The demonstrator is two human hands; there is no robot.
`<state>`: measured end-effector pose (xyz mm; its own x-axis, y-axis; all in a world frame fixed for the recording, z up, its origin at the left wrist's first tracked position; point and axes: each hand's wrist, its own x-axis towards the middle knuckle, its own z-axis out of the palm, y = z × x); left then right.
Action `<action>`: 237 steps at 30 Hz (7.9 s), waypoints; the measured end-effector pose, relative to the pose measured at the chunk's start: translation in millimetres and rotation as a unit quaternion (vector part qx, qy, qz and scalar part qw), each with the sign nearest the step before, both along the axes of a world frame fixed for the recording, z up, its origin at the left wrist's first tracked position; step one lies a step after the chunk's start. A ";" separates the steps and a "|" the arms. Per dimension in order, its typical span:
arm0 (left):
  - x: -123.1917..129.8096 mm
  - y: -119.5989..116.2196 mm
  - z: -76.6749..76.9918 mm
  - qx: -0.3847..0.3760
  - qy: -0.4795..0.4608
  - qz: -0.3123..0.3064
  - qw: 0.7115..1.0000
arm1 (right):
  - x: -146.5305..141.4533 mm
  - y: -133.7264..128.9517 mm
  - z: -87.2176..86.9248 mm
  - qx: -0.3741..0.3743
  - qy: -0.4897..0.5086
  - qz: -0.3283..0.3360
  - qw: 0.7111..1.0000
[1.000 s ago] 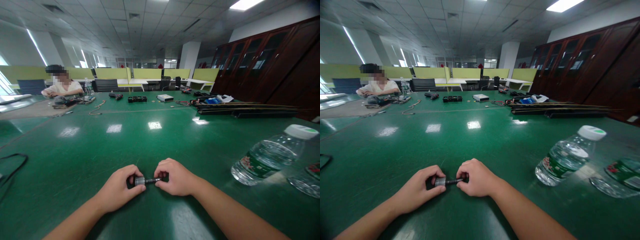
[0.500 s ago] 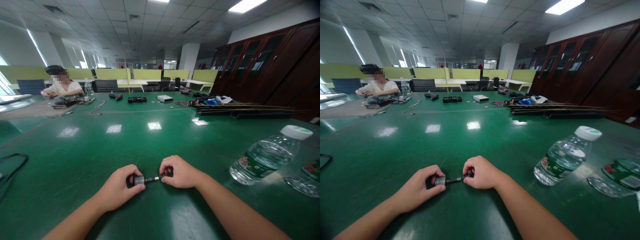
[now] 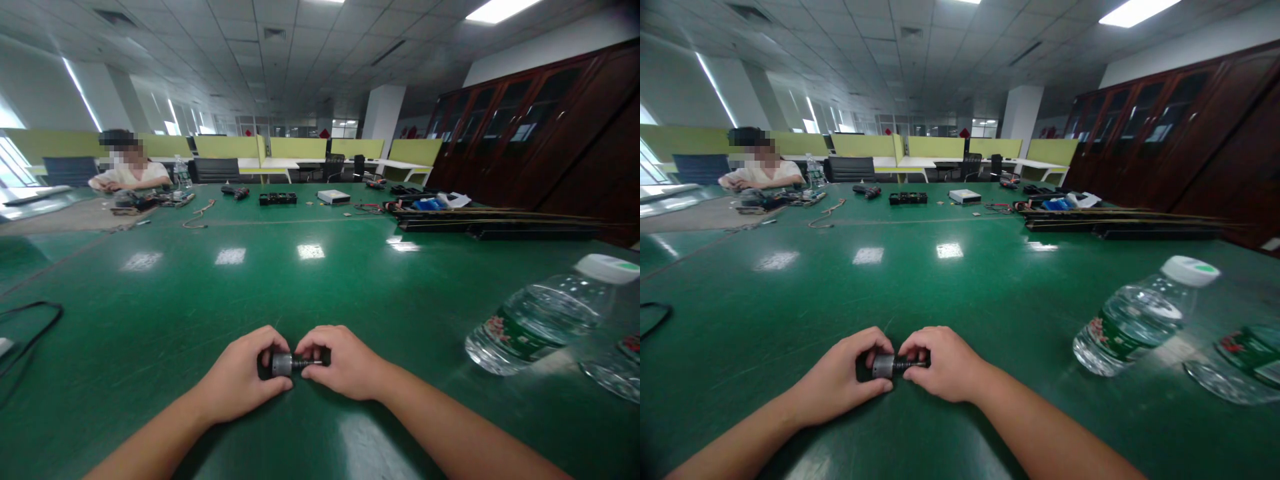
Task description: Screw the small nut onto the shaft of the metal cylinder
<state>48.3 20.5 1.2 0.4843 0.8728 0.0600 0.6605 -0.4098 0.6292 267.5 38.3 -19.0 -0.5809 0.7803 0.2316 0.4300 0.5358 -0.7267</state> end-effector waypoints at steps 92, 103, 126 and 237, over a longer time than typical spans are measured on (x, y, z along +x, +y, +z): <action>4.2 2.7 3.1 -0.014 0.027 -0.007 1.000 | 35.9 17.2 4.4 0.038 -0.058 0.005 0.998; 2.9 4.8 -1.5 -0.007 0.024 0.002 1.000 | 21.0 12.0 2.7 0.076 -0.035 0.027 0.996; 4.5 6.6 -3.1 -0.011 0.010 -0.010 1.000 | 10.8 6.3 -4.1 0.093 -0.028 0.041 0.994; 4.8 7.3 -4.6 -0.016 0.002 -0.009 1.000 | 13.5 4.0 1.3 0.113 -0.041 0.053 0.991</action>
<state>53.0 27.8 -3.4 0.5004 0.8653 0.0296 0.6558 -0.4012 0.6395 281.0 42.2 -17.7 -0.6802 0.6483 0.3421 0.4154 0.7254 -0.5489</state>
